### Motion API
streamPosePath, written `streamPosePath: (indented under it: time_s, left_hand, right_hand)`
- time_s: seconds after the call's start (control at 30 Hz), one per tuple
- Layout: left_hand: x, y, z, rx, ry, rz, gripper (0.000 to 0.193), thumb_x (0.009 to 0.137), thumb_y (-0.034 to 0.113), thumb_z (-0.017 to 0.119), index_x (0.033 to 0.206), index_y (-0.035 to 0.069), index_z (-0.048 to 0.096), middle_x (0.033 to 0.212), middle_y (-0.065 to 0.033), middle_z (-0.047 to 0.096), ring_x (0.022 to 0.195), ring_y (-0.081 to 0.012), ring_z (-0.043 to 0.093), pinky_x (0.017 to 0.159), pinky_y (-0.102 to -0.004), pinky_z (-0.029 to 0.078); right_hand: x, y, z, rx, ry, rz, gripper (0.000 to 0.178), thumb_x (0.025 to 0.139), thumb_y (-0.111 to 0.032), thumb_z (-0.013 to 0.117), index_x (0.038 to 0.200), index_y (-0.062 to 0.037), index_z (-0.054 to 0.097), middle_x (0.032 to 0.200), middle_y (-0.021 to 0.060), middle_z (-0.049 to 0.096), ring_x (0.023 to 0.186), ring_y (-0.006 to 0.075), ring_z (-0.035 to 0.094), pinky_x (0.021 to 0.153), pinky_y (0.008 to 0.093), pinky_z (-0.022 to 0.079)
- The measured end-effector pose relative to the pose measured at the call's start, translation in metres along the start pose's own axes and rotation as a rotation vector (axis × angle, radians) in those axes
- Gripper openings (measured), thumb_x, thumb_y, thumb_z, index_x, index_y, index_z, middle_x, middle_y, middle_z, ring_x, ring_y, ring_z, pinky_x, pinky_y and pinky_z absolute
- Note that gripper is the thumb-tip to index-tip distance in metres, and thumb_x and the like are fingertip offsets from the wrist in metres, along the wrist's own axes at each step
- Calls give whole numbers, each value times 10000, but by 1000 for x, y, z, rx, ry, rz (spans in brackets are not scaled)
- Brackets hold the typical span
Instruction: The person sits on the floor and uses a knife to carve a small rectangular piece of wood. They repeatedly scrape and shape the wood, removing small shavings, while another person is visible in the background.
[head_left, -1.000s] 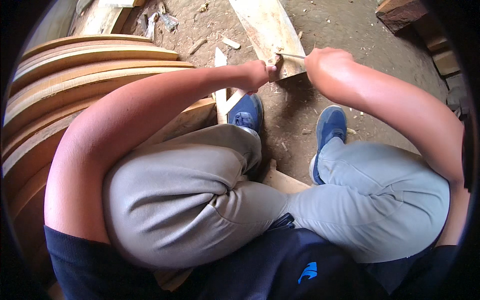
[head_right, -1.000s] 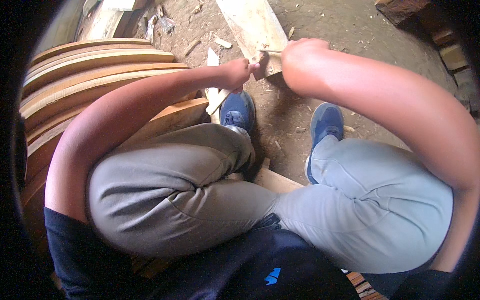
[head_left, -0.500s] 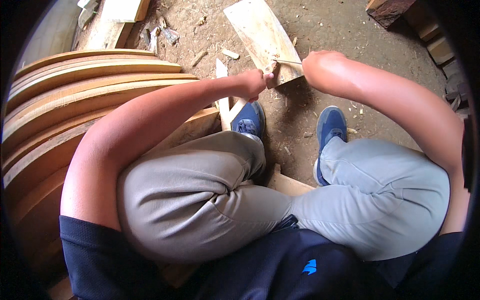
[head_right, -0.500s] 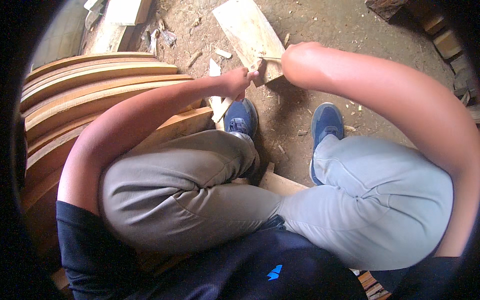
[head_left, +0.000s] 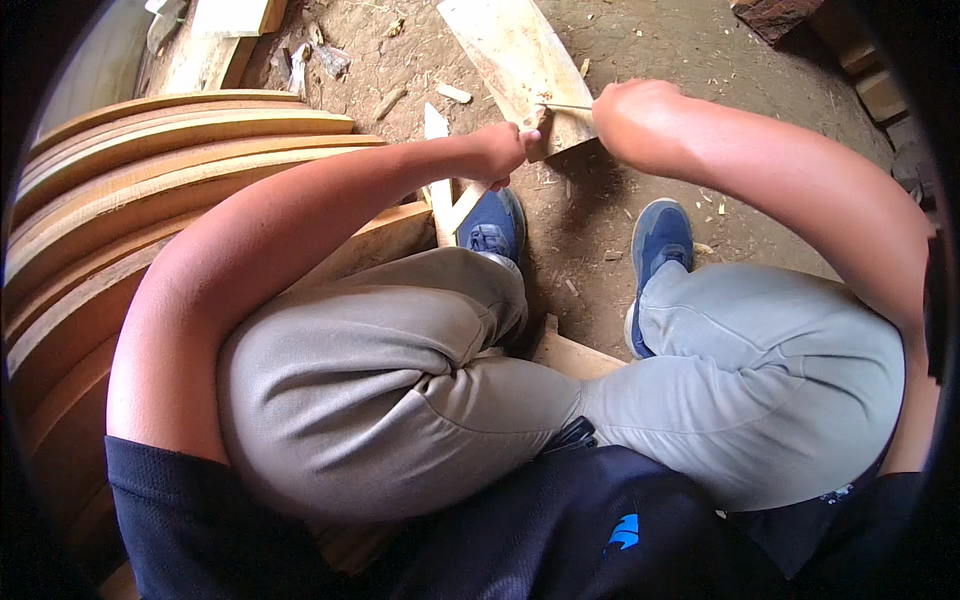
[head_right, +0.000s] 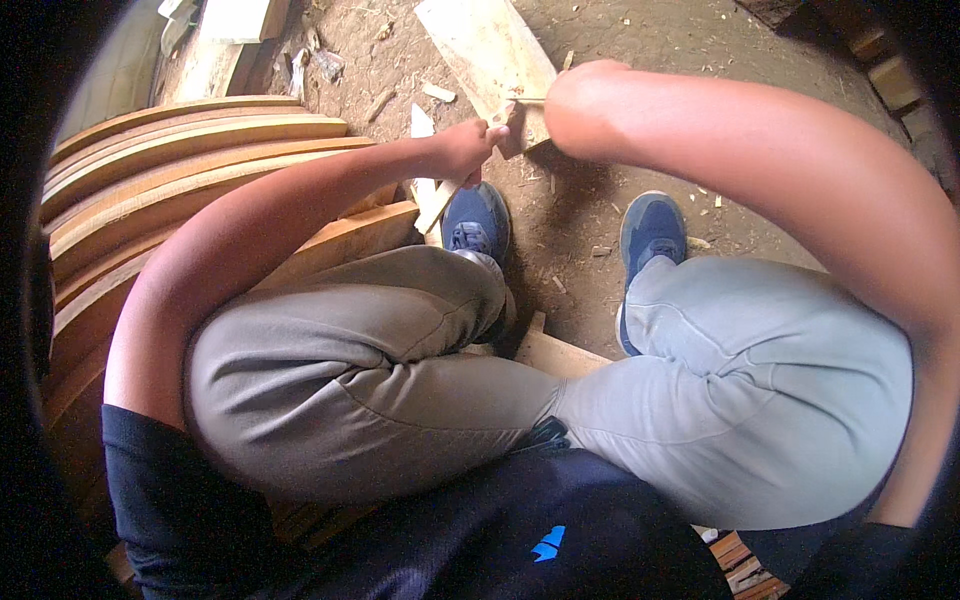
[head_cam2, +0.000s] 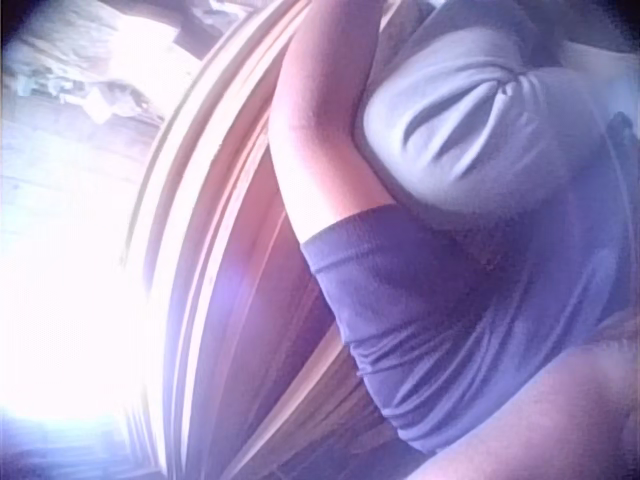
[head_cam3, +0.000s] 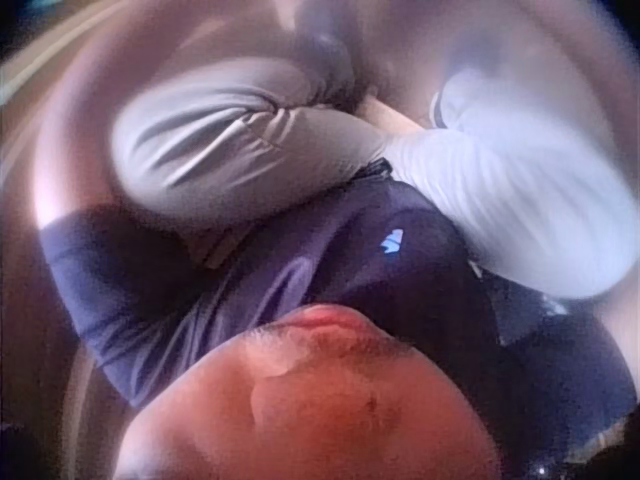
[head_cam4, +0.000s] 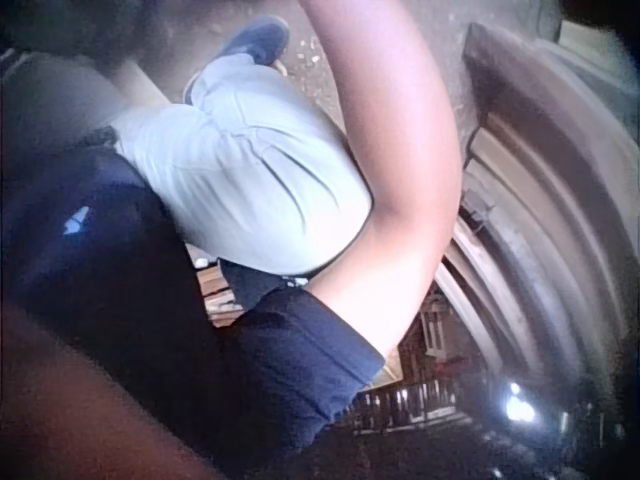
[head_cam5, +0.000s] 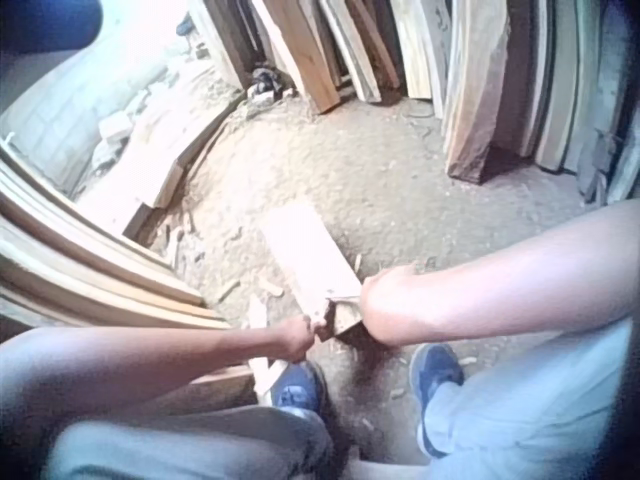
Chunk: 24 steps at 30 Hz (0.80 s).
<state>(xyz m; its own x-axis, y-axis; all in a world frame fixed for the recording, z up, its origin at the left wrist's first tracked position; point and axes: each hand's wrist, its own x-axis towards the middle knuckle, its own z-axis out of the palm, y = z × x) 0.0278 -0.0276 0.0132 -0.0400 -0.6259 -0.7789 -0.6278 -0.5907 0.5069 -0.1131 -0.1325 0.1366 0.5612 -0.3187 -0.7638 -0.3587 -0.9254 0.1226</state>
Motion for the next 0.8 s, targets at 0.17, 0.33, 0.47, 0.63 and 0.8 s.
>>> streamPosePath:
  time_s: [0.17, 0.33, 0.47, 0.63, 0.8]
  left_hand:
    - [-5, -2, -4, -2, 9, -33, 649, 1012, 431, 258, 721, -78, 534, 574, -169, 601, 548, -268, 641, 512, -383, 520]
    - [4, 7, -1, 51, 29, -38, 630, 1012, 434, 263, 743, -60, 548, 585, -156, 614, 550, -256, 644, 544, -389, 522]
    - [-2, -2, 0, 19, 44, -26, 610, 1009, 438, 283, 713, -37, 524, 571, -139, 607, 536, -240, 637, 545, -390, 511]
    - [0, -8, 2, 8, 50, 20, 604, 1010, 439, 278, 701, -27, 511, 549, -139, 587, 521, -240, 629, 505, -379, 501]
    - [2, -1, 3, -17, 26, 18, 606, 1013, 423, 268, 700, -42, 496, 547, -142, 581, 511, -245, 621, 501, -381, 510]
  right_hand:
    - [9, -17, -1, -99, -29, 3, 351, 676, -48, 732, 1022, -15, 689, 998, 144, 693, 910, 268, 682, 744, 360, 550]
    - [18, 4, 4, -33, 25, -27, 327, 698, -72, 710, 1018, -9, 690, 999, 140, 695, 907, 274, 683, 735, 364, 550]
    - [5, 5, 2, 5, 48, -40, 268, 748, -87, 643, 993, 10, 690, 971, 152, 696, 889, 286, 686, 721, 381, 550]
    - [2, 11, 6, -40, 56, -112, 242, 757, -41, 570, 957, 24, 691, 927, 184, 688, 856, 312, 685, 706, 405, 547]
    - [4, 15, 11, -58, 57, -104, 242, 767, -51, 576, 970, 17, 689, 936, 180, 688, 866, 306, 684, 706, 404, 551]
